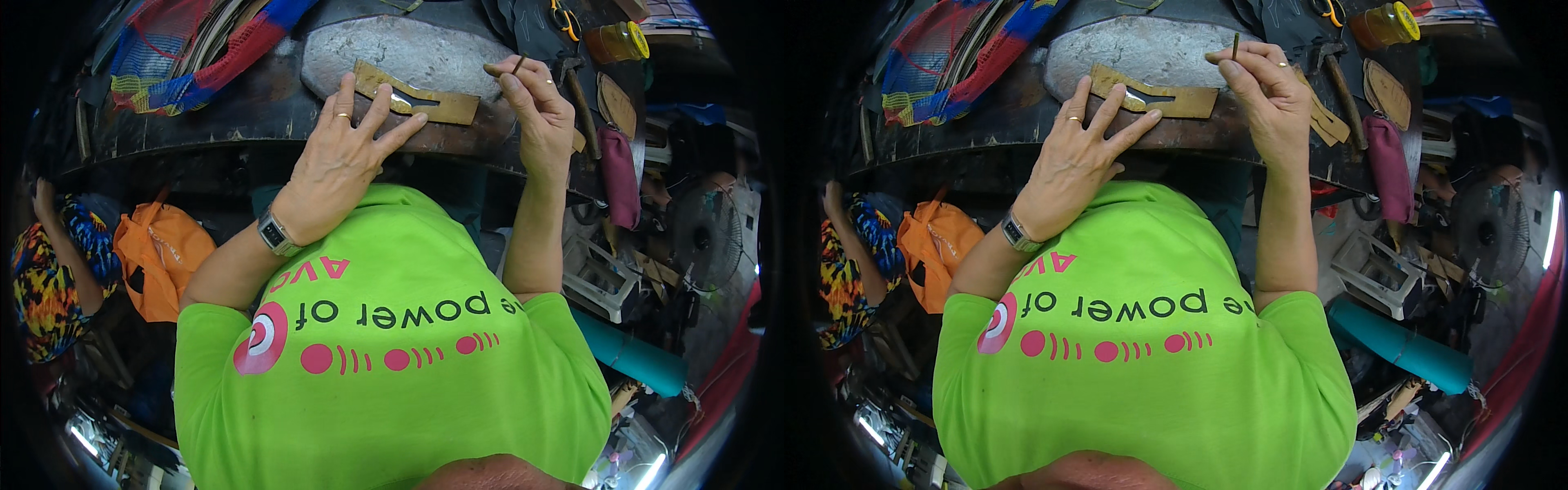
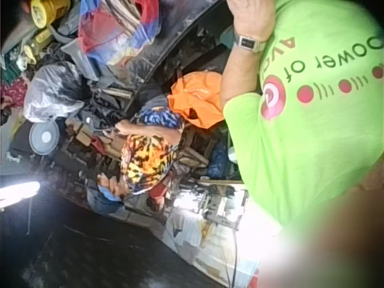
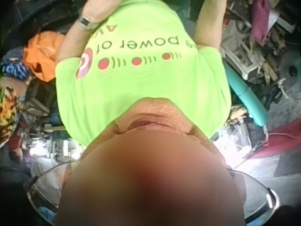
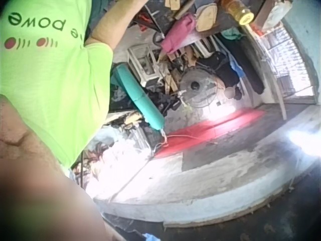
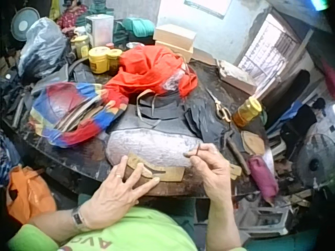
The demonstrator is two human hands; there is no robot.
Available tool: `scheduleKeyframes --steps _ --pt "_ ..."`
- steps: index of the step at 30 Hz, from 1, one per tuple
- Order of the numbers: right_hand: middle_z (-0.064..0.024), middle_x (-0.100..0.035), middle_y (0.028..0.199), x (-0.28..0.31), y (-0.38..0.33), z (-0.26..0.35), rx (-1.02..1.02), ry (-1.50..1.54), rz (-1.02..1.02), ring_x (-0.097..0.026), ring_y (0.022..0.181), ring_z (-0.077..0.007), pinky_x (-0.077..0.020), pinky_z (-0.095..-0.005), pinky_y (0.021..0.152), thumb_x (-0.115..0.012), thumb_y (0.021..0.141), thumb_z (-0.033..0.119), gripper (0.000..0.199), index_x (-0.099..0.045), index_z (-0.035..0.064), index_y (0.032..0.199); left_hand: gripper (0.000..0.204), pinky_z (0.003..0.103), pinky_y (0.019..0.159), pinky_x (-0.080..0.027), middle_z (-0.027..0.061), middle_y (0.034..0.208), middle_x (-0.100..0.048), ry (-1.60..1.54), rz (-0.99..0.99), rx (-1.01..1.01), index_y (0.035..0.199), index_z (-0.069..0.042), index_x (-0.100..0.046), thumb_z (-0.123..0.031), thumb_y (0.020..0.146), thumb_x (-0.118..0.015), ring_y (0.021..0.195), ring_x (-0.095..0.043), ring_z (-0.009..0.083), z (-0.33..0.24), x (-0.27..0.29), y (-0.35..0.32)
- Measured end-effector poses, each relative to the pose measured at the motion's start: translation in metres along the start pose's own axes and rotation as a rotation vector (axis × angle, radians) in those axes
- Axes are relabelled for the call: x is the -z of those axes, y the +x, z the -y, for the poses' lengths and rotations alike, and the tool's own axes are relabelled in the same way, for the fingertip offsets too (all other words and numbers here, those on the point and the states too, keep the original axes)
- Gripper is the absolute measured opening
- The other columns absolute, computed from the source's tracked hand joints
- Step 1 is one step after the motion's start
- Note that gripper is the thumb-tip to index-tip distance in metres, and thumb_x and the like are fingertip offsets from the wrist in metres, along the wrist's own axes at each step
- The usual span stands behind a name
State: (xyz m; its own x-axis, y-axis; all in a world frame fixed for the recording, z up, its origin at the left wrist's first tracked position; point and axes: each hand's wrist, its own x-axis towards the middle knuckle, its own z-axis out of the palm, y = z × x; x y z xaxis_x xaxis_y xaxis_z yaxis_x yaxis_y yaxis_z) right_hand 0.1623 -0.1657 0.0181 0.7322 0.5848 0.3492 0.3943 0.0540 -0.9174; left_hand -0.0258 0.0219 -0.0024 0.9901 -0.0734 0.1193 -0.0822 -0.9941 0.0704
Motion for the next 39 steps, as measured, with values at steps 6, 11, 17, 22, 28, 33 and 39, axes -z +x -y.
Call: scheduleKeyframes --steps 6,11,17,22,28,33,39 --pt "-0.0101 -0.071 0.108 -0.031 -0.007 0.003 -0.242 0.245 0.046 -0.074 0.095 -0.0147 -0.0612 -0.0237 0.076 -0.066 0.102 0.002 0.016 -0.069 -0.0042 0.116 0.092 0.054 0.120 -0.036 0.0151 0.160 -0.038 -0.012 -0.027 0.020 0.159 -0.036 -0.042 -0.024 0.078 -0.085 0.148 -0.033 0.0486 -0.003 -0.002 -0.002" --pt "-0.0120 -0.071 0.112 -0.052 -0.014 -0.002 -0.185 0.257 0.106 -0.075 0.101 -0.0202 -0.0632 -0.0310 0.088 -0.059 0.102 -0.005 0.017 -0.065 -0.0047 0.119 0.072 0.053 0.121 -0.033 0.0178 0.158 -0.042 -0.039 -0.024 0.004 0.157 -0.031 -0.046 -0.018 0.089 -0.069 0.145 -0.037 0.0519 -0.001 0.001 -0.001" --pt "-0.0111 -0.073 0.110 -0.058 -0.011 -0.011 -0.129 0.105 0.135 -0.074 0.100 -0.0178 -0.0621 -0.0296 0.087 -0.060 0.101 -0.006 0.017 -0.067 -0.0042 0.116 0.069 0.054 0.122 -0.032 0.0186 0.158 -0.041 -0.056 -0.036 0.008 0.155 -0.031 -0.049 -0.019 0.090 -0.068 0.146 -0.035 0.0520 0.000 -0.001 -0.001" --pt "-0.0077 -0.077 0.097 -0.063 -0.013 -0.008 -0.120 0.097 0.043 -0.074 0.092 -0.0124 -0.0589 -0.0257 0.082 -0.064 0.097 -0.005 0.017 -0.071 -0.0009 0.112 0.067 0.054 0.122 -0.032 0.0189 0.158 -0.041 -0.072 -0.035 0.014 0.154 -0.032 -0.049 -0.019 0.091 -0.067 0.146 -0.036 0.0521 0.000 -0.003 -0.001" --pt "-0.0094 -0.077 0.097 -0.062 -0.011 -0.012 -0.028 -0.045 0.082 -0.073 0.089 -0.0133 -0.0573 -0.0264 0.078 -0.067 0.094 -0.006 0.018 -0.071 0.0000 0.111 0.068 0.054 0.120 -0.034 0.0190 0.157 -0.042 -0.065 -0.045 0.010 0.155 -0.032 -0.048 -0.018 0.091 -0.066 0.145 -0.036 0.0522 0.000 -0.004 -0.001" --pt "-0.0119 -0.076 0.094 -0.067 -0.011 -0.014 0.060 -0.117 0.077 -0.074 0.084 -0.0173 -0.0572 -0.0281 0.076 -0.066 0.093 -0.007 0.018 -0.069 0.0009 0.109 0.070 0.054 0.120 -0.034 0.0188 0.157 -0.042 -0.034 -0.041 0.004 0.156 -0.033 -0.047 -0.019 0.091 -0.066 0.145 -0.037 0.0522 0.001 -0.004 -0.001" --pt "-0.0135 -0.072 0.087 -0.056 -0.017 0.004 0.057 -0.359 0.027 -0.071 0.074 -0.0194 -0.0547 -0.0311 0.067 -0.066 0.093 -0.002 0.012 -0.067 0.0001 0.104 0.073 0.054 0.120 -0.033 0.0188 0.157 -0.043 -0.035 -0.017 -0.003 0.159 -0.033 -0.044 -0.018 0.091 -0.066 0.146 -0.036 0.0518 0.002 -0.002 0.000"
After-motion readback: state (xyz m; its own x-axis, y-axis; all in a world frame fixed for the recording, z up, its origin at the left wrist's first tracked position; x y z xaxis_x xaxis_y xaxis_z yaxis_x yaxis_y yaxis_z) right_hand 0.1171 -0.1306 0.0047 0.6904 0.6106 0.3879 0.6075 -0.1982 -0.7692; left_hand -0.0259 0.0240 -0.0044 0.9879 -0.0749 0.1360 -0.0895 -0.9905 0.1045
